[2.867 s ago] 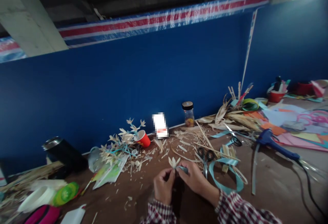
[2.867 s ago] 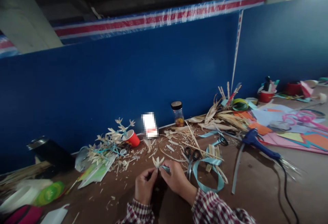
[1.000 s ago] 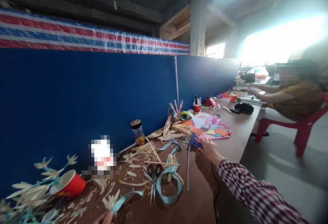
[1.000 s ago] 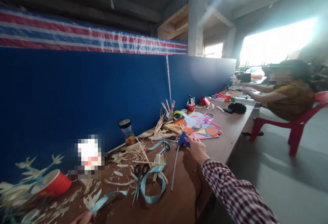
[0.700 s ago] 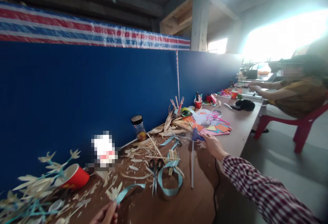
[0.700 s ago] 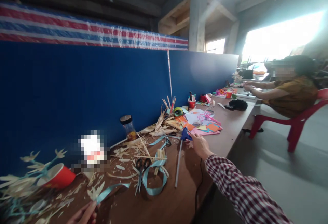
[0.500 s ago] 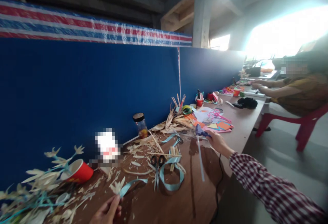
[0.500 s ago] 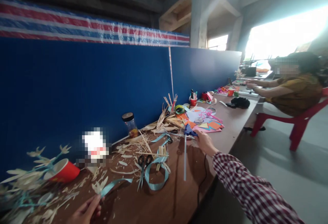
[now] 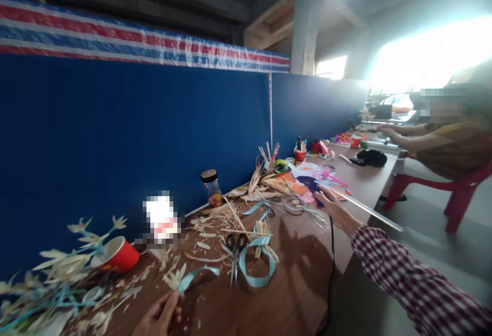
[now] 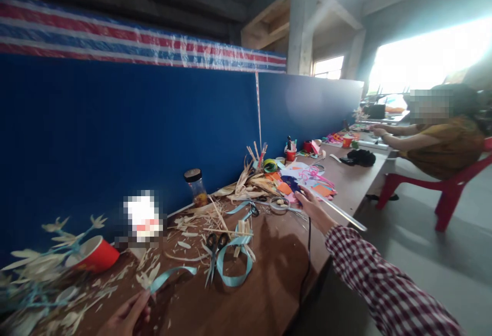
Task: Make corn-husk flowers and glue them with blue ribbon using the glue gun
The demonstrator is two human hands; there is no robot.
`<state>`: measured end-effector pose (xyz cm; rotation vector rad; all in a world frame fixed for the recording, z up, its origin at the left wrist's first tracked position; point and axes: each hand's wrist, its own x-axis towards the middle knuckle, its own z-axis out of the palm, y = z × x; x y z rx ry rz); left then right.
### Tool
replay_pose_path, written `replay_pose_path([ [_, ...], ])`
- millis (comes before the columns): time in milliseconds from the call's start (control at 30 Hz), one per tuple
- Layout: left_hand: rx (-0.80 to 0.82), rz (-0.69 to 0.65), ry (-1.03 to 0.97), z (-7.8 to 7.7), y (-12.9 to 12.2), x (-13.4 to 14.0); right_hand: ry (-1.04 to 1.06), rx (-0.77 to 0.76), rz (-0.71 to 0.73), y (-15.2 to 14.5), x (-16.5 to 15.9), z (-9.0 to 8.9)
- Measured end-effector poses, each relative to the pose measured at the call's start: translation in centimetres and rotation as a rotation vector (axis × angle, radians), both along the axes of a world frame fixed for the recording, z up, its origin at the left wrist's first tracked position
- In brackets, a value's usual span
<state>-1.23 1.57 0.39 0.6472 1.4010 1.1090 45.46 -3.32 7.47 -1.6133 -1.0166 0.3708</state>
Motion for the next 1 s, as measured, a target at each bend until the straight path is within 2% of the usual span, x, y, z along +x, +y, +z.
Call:
replay_pose_path([
  [100, 0.071, 0.022, 0.004, 0.2, -0.3, 0.3, 0.193, 0.012, 0.176, -0.8, -3.2, 0.9],
  [167, 0.111, 0.013, 0.030, 0.4, -0.6, 0.5, 0.405, -0.009, 0.301, -1.4, -6.2, 0.9],
  [233, 0.151, 0.018, 0.020, 0.6, -0.8, 0.6, 0.533, -0.051, 0.402, -2.0, -9.6, 0.6],
  [333, 0.158, 0.005, -0.060, 0.9, -0.9, 0.6, 0.546, -0.123, 0.564, -2.8, -15.2, -0.1],
  [433, 0.174, 0.003, -0.105, 1.1, -0.9, 0.6, 0.445, -0.148, 0.762, -3.2, -20.5, -0.7],
  [533, 0.174, 0.012, -0.156, 1.0, -1.0, 0.4, 0.387, -0.187, 0.897, -2.9, -24.5, -1.5],
  [633, 0.155, 0.027, -0.197, 0.8, -0.8, 0.3, 0.409, -0.237, 0.943, -2.4, -26.7, -2.5],
  [800, 0.163, 0.013, -0.200, 0.6, -0.7, 0.2, 0.568, -0.307, 0.940, -1.8, -27.8, -3.9],
  [1000, 0.193, -0.004, -0.194, 0.5, -0.5, 0.3, 0.612, -0.317, 0.868, -2.1, -28.4, -3.9],
])
